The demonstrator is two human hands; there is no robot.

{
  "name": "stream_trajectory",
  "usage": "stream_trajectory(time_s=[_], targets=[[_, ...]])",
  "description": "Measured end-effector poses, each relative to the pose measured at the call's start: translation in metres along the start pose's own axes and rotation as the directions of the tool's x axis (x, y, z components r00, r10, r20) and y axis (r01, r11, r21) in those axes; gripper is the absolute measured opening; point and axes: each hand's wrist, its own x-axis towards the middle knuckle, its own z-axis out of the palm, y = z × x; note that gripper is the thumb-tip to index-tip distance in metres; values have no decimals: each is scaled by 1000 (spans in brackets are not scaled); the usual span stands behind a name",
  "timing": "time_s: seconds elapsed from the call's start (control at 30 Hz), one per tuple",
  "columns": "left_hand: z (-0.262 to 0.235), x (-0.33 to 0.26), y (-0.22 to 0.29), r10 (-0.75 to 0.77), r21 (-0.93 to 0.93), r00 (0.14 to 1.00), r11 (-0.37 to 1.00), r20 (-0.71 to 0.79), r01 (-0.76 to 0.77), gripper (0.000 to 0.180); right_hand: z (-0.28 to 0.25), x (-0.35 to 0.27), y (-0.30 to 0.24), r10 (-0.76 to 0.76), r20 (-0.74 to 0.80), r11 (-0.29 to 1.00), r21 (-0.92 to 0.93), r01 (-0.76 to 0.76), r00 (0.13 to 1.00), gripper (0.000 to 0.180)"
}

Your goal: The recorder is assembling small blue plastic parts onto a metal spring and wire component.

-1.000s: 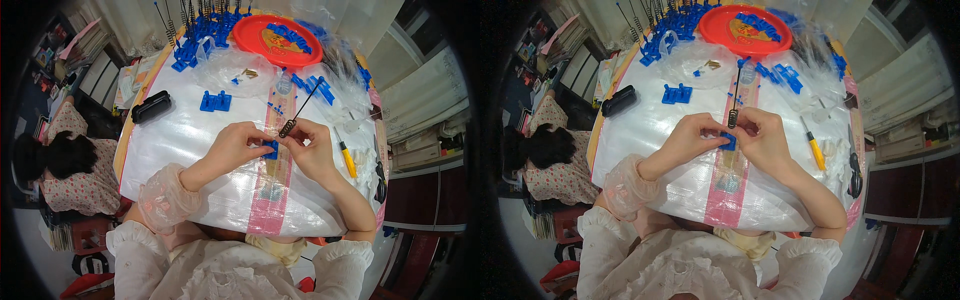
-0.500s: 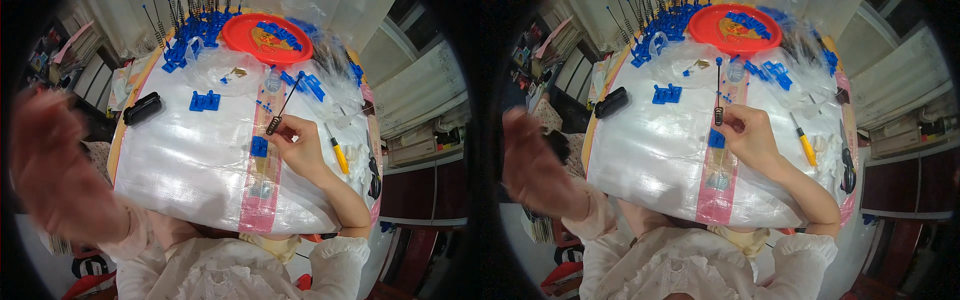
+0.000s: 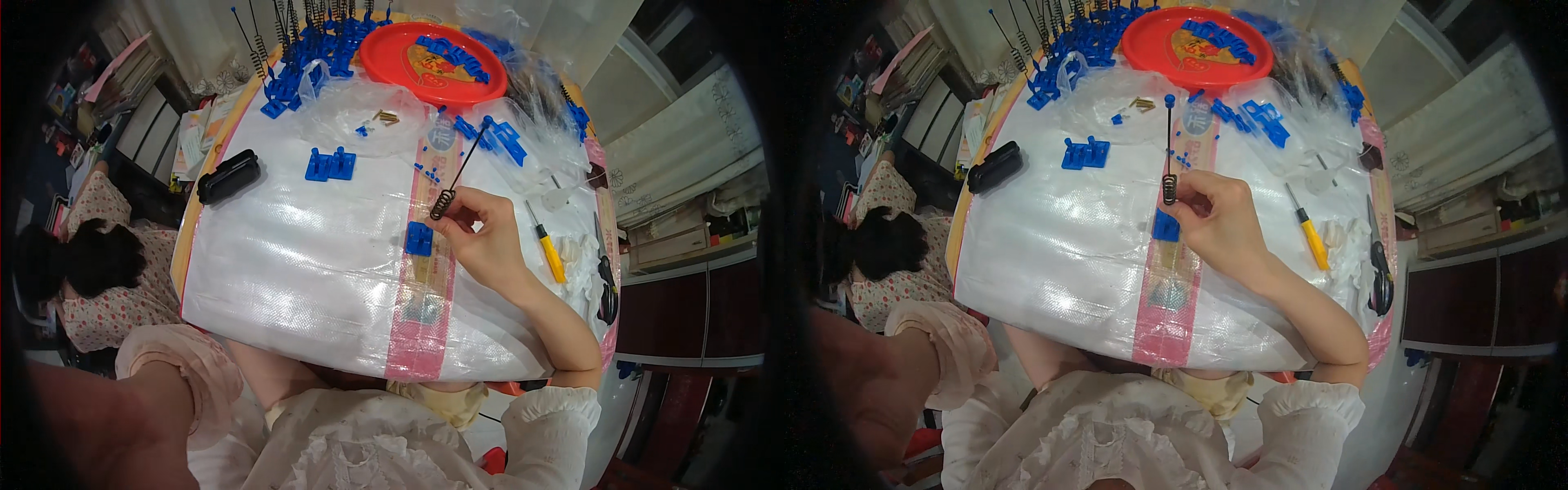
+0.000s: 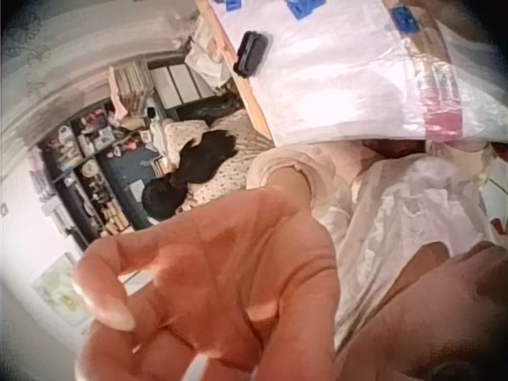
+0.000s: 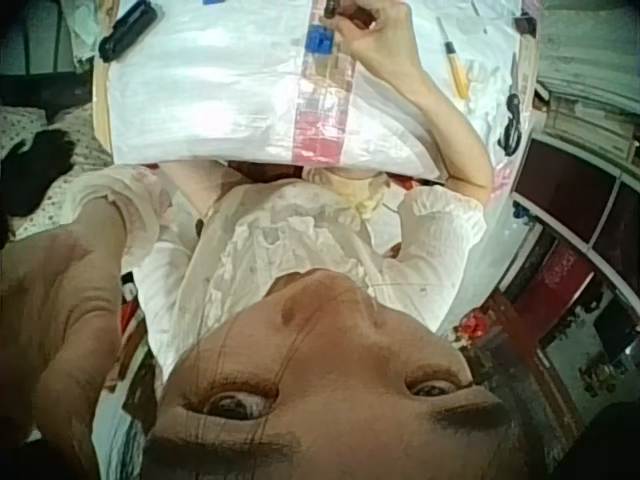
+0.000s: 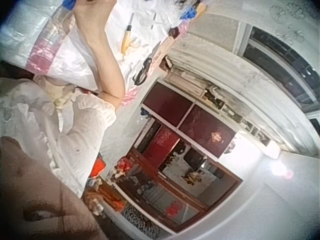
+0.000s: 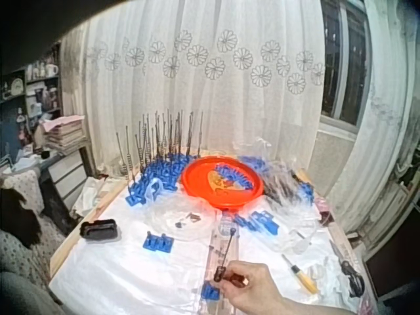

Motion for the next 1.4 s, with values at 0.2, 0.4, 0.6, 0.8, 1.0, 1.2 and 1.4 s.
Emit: stream_trajectory(time_s=[0.2, 0.4, 0.6, 0.8, 1.0, 1.2, 1.4], targets=[[1, -12, -6, 0, -2, 1000, 1000, -15, 0, 24, 0, 3, 1, -36, -8, 999, -23, 36, 999, 11], [8, -28, -15, -19, -33, 1000, 999, -22, 18, 25, -1, 1, 3, -50, -19, 998, -46, 49, 999, 13], [16, -36, -22, -42, -68, 999, 997, -22, 40, 26, -2, 2, 1, -14, 3, 999, -42, 14, 1000, 13], [24, -35, -32, -67, -118, 998, 991, -18, 65, 28, -1, -1, 2, -27, -2, 997, -73, 27, 1000, 14], [28, -32, -38, -88, -160, 996, 983, -11, 85, 29, 1, 2, 0, -46, 22, 997, -54, 47, 999, 14], [67, -53, -74, -578, 33, 737, 794, 351, 607, 32, 1, 0, 3, -47, -4, 998, -46, 47, 999, 11], [100, -109, -92, -664, 413, 144, 605, 734, 681, 43, 1, 0, 3, -16, -9, 997, -73, 15, 1000, 10]])
